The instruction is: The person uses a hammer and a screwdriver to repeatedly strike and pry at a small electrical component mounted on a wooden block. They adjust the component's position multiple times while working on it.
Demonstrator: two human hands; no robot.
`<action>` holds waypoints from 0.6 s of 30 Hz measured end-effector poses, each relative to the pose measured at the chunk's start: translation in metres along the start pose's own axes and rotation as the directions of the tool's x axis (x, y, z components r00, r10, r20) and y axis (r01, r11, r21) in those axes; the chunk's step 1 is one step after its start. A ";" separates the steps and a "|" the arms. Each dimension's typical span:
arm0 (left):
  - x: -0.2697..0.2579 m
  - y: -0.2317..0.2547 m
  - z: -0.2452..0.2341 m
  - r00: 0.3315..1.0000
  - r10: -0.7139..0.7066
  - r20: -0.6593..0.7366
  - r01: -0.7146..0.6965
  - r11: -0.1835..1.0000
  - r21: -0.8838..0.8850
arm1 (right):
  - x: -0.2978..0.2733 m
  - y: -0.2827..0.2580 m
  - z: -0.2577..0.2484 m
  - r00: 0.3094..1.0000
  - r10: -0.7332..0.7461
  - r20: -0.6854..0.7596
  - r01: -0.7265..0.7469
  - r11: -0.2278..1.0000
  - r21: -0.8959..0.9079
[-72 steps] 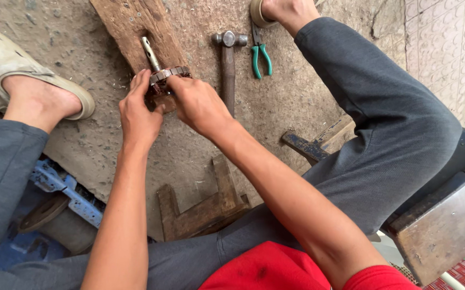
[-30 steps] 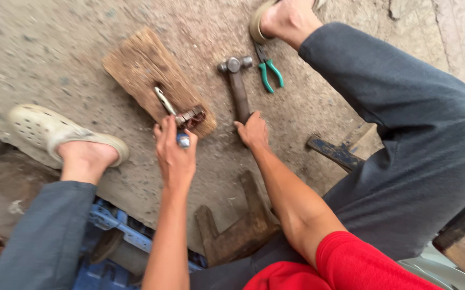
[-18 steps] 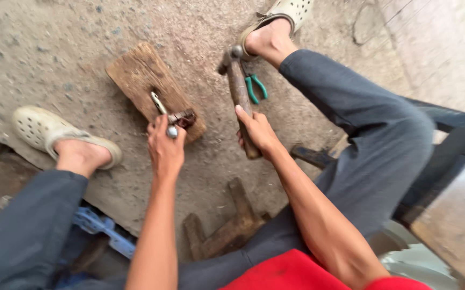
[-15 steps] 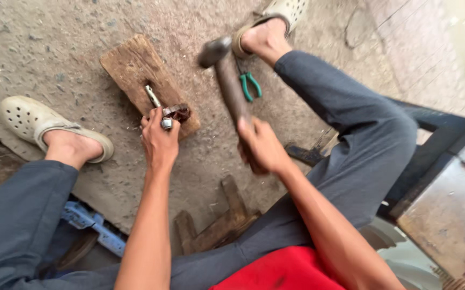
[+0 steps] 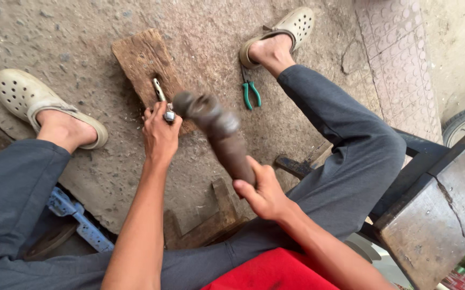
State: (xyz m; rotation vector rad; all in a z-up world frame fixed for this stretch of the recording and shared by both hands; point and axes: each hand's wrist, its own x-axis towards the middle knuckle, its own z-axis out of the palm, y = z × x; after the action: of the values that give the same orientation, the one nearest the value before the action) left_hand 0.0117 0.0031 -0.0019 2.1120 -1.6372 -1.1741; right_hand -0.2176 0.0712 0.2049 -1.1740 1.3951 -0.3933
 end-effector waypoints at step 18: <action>-0.002 0.018 0.002 0.984 0.086 -0.154 -0.113 0.978 -0.176 | 0.025 -0.036 -0.027 0.985 0.167 0.039 -0.149 0.945 -0.293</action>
State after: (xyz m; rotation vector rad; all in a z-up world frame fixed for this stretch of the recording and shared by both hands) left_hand -0.0031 -0.0005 0.0087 1.9296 -1.4909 -1.0681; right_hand -0.2220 0.0250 0.2267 -1.2862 1.5136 -0.0367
